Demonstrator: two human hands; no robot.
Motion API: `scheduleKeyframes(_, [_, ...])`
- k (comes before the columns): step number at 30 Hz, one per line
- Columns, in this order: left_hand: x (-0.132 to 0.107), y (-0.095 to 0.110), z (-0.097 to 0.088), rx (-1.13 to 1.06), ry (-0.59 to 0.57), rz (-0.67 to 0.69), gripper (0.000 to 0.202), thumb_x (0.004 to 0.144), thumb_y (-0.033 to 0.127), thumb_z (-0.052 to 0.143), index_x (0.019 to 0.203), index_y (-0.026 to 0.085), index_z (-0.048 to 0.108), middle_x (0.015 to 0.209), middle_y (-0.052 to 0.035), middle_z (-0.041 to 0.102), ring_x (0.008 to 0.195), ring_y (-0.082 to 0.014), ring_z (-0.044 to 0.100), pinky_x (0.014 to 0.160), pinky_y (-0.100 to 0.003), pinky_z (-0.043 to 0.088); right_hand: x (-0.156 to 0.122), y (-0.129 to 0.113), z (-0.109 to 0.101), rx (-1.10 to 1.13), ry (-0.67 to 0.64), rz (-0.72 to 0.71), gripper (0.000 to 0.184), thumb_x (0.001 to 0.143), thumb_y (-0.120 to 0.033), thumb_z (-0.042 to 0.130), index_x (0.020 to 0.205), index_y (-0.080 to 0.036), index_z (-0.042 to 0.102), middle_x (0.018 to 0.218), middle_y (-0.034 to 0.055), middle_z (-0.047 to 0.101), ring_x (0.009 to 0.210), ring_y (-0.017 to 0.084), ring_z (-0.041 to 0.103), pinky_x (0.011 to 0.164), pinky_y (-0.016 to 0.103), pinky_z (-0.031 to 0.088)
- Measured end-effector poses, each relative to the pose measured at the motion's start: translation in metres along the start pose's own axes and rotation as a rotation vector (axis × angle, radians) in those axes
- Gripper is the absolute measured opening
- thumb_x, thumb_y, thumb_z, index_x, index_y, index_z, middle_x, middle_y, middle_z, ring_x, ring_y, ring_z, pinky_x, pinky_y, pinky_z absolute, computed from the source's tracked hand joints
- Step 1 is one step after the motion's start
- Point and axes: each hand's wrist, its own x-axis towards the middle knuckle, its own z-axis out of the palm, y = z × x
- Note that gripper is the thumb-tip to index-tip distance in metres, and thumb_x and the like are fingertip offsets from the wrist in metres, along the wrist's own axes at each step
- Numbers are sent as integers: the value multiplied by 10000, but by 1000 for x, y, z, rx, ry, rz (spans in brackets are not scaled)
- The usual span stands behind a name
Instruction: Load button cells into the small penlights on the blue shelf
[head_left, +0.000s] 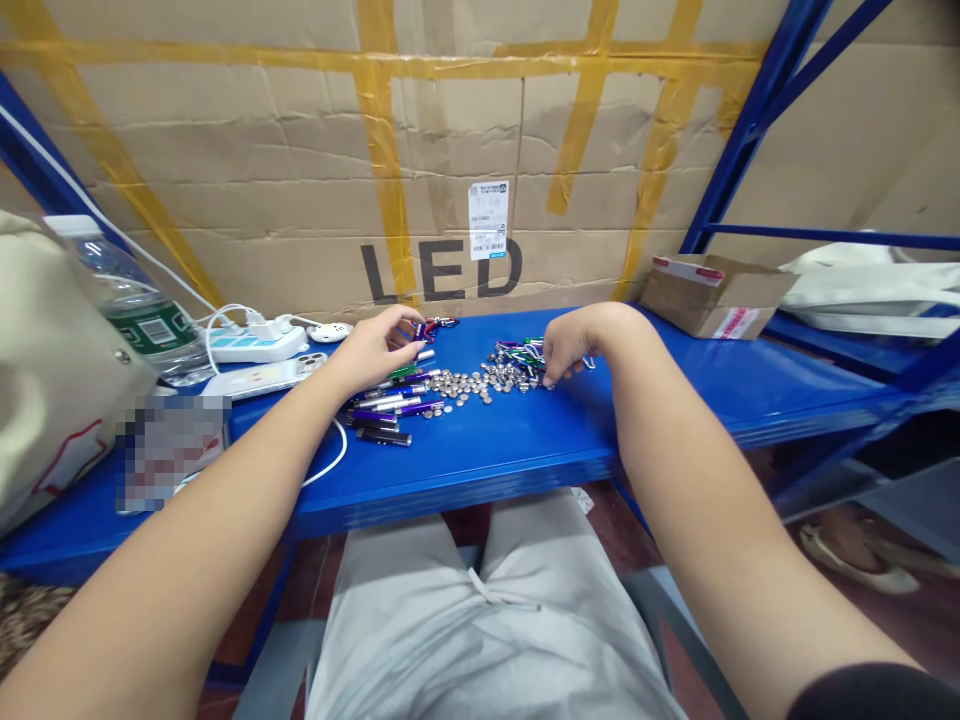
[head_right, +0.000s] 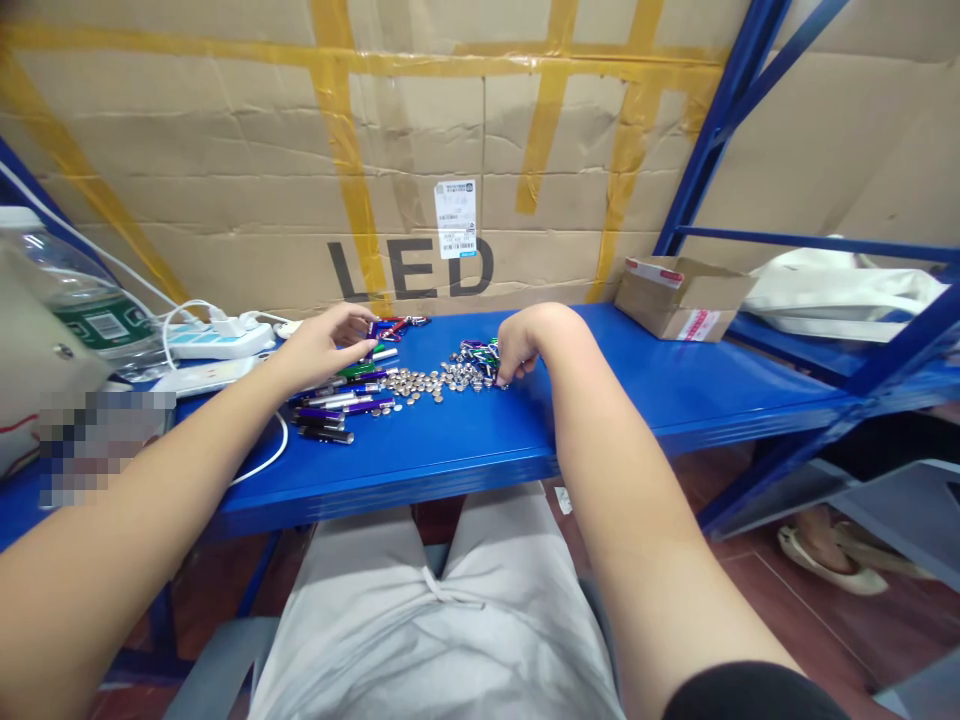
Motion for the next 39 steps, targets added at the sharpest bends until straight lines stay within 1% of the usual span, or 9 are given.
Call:
scheduleKeyframes(6, [2,1,6,-96,-21,-1,403,774,365,639,1134,204,555,1026,-60,663,908,-186,631,826,-339,525,2,2,0,237,277,-295,294,697,-495,678,739,-204,691,609,-14,582,545,113,498,505,257,374])
scheduleKeyframes(10, [2,10,12,-133,-113,25,327,772,376,636,1039,187,628,965,-55,693,874,-186,642,826,-345,527,6,-25,5,506,497,-521,282,792,-467,611,835,-190,643,681,-2,607,578,101,515,534,245,405])
scheduleKeyframes(13, [1,17,15,-155,-114,37,325,777,373,624,1036,179,655,953,-55,706,865,-193,650,824,-344,522,15,-46,12,643,542,-615,222,824,-399,598,857,-179,610,713,5,603,603,103,538,530,236,431])
scheduleKeyframes(19, [0,14,15,-152,-121,34,375,795,393,597,1098,182,665,957,-62,706,807,-198,647,735,-323,516,32,-57,20,641,594,-685,162,844,-337,582,836,-176,594,702,0,592,605,110,557,531,240,430])
scheduleKeyframes(24, [2,13,12,-69,-35,54,345,829,420,562,1052,198,704,997,-57,692,892,-202,625,814,-310,480,35,-58,21,564,660,-675,120,824,-278,605,785,-165,595,646,-17,581,589,108,556,576,252,429])
scheduleKeyframes(29, [0,15,10,18,42,139,311,853,397,554,1053,212,704,959,-54,677,898,-198,609,845,-318,467,35,-65,24,768,578,-654,140,843,-283,609,765,-174,568,606,-7,590,569,117,566,552,260,461])
scheduleKeyframes(35, [-1,18,13,60,63,277,278,866,357,539,1041,215,702,978,-72,667,939,-202,607,876,-337,466,36,-67,25,1221,115,-558,202,898,-232,549,706,-181,513,606,-15,543,542,79,508,556,221,486])
scheduleKeyframes(37, [0,18,14,32,63,217,284,855,372,556,1035,210,704,958,-65,675,922,-201,614,874,-337,471,38,-69,26,1175,165,-567,230,926,-272,504,712,-189,488,595,-23,520,521,85,497,540,234,476])
scheduleKeyframes(39, [1,17,16,-63,55,100,304,841,400,575,1029,201,705,960,-59,687,888,-201,630,862,-341,485,39,-72,27,1035,352,-599,253,943,-323,462,721,-203,446,595,-28,514,504,96,491,511,249,446])
